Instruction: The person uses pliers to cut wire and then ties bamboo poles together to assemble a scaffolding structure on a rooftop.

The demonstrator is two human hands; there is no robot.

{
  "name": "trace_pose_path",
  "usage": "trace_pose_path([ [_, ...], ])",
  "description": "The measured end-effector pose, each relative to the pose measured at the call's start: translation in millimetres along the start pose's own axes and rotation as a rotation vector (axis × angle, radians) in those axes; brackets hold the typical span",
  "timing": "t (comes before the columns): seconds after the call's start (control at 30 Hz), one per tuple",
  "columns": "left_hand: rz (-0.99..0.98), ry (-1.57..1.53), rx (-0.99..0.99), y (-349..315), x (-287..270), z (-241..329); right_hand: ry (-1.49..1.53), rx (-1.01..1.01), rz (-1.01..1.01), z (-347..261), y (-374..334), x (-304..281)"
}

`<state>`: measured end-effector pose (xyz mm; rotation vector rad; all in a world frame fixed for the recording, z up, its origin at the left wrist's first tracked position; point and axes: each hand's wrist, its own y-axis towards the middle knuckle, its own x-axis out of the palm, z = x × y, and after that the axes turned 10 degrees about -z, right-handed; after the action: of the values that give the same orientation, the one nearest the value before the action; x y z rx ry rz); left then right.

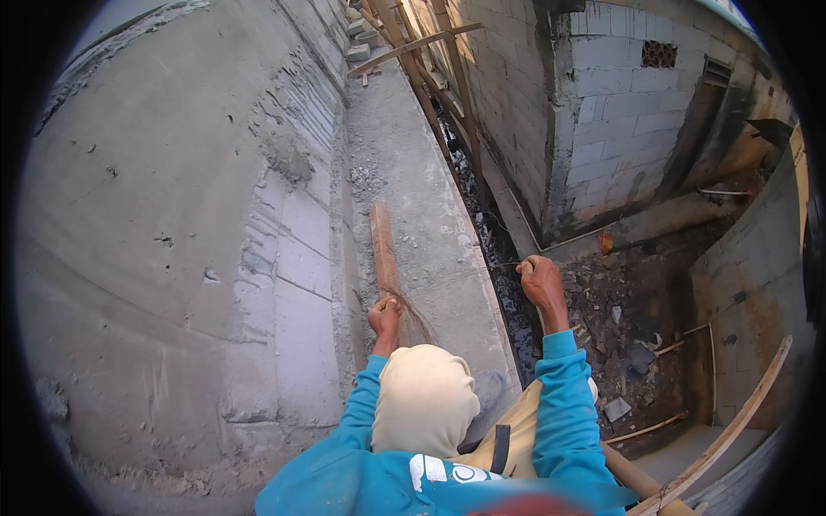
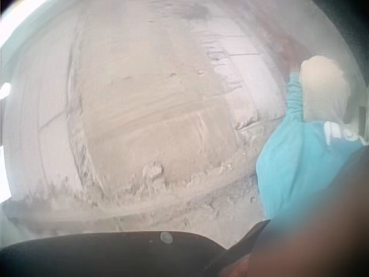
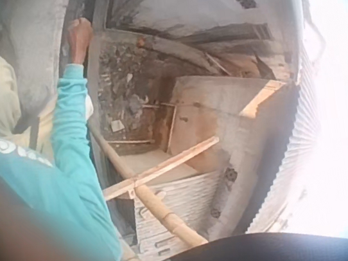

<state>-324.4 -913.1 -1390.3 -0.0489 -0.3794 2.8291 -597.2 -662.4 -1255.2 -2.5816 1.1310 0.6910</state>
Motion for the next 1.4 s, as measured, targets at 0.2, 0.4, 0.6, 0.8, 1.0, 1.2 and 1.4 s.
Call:
trace_pose_path([
  [0.2,-0.011,-0.077,0.029,0.1,-6.7,-12.0,-0.009,-0.002,-0.015,-5.7,-5.9,-4.0],
  [0.4,0.043,-0.205,0.120,11.0,-12.6,-24.7,-0.012,0.115,-0.184,-13.9,-21.6,-25.4],
  [0.6,-0.035,-0.251,0.090,11.6,-12.3,-31.3,-0.042,0.077,-0.214,-24.4,-36.7,-31.6],
  [0.8,-0.110,-0.175,0.181,-6.2,-3.2,-27.1,-0.107,0.041,-0.228,-21.9,-41.0,-32.5],
  [1.0,-0.052,0.052,0.190,-7.6,1.9,-18.3,-0.143,0.042,-0.223,-19.6,-38.6,-29.0],
  [1.2,0.079,0.178,0.225,11.3,10.0,-23.7,-0.161,-0.032,-0.171,-18.6,-38.7,-26.8],
  [1.4,0.157,0.121,0.098,17.1,10.5,-26.2,-0.124,0.088,-0.212,-17.0,-39.3,-30.6],
])
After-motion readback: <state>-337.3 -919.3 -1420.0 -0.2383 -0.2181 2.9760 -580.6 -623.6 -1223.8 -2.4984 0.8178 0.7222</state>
